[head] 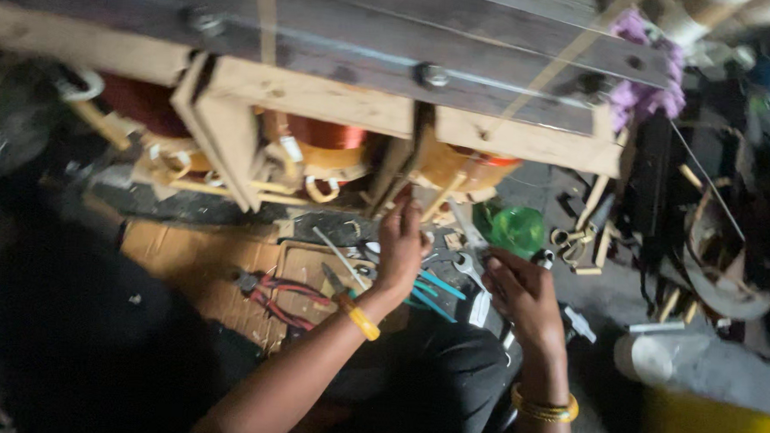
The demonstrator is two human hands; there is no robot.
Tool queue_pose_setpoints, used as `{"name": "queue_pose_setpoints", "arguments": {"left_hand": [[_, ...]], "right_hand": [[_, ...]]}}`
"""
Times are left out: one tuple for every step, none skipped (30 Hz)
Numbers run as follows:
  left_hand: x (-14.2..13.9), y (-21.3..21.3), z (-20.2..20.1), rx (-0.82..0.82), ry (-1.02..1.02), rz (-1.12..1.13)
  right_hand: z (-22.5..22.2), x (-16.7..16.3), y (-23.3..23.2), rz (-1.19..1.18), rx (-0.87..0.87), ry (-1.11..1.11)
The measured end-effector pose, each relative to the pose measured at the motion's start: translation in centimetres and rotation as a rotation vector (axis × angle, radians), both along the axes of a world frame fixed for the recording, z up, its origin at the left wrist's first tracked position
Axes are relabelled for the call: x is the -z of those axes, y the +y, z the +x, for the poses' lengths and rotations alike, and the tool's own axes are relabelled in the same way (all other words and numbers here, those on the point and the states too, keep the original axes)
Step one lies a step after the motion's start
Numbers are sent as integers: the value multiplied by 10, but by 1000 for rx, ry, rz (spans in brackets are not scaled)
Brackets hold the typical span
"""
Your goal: The person sits on the floor winding wire around a wooden dowel fitted into a coil assembly, threading the wire end through the assembly and pulling it tight by hand. They use pliers to grip and adjust the wire, then cut the excess wire with scissors.
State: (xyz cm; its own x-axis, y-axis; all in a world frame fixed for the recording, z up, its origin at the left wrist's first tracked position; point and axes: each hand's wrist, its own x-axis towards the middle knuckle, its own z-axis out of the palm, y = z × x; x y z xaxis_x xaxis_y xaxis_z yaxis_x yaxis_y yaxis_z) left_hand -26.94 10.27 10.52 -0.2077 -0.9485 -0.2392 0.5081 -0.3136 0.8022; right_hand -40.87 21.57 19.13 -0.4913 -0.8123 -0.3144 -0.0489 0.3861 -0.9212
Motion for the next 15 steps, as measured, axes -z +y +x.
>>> {"name": "queue_pose_setpoints", "arguments": {"left_hand": [[2,-1,1,-1,0,-6],[3,-1,4,-3,-2,-13],[3,-2,6,-2,-5,-23],[2,-3,8,-4,-25,-10],[2,-3,12,-3,-50,5],[0,-2,15,1,-76,23],[-1,-2,17,7,-80,20],[-3,-2,19,4,-82,14],[-5,-3,22,-8,-88,8],[-7,-3,24,-6,-82,-18],[-9,-2,25,-5,-73,-41],[-11,-3,27,-7,-60,-71],[-13,-4,27,-3,-69,-53],[-14,-3,28,0,-77,-27],[-16,-4,29,-3,-85,-2]], "right_hand": [[-1,2,2,-10,-54,44],[0,4,4,-21,-109,88],[1,6,5,-33,-161,132],[3,7,7,-59,-170,82],[5,9,8,-83,-175,29],[8,9,10,-106,-177,-24],[11,10,11,-93,-137,-9],[13,10,11,-81,-106,6],[15,11,10,-70,-83,16],[17,11,8,-80,-101,37],[18,11,6,-87,-120,61],[19,11,4,-100,-141,88],[19,11,1,-110,-159,103],[18,11,0,-112,-180,118],[18,11,-1,-116,-206,134]]}}
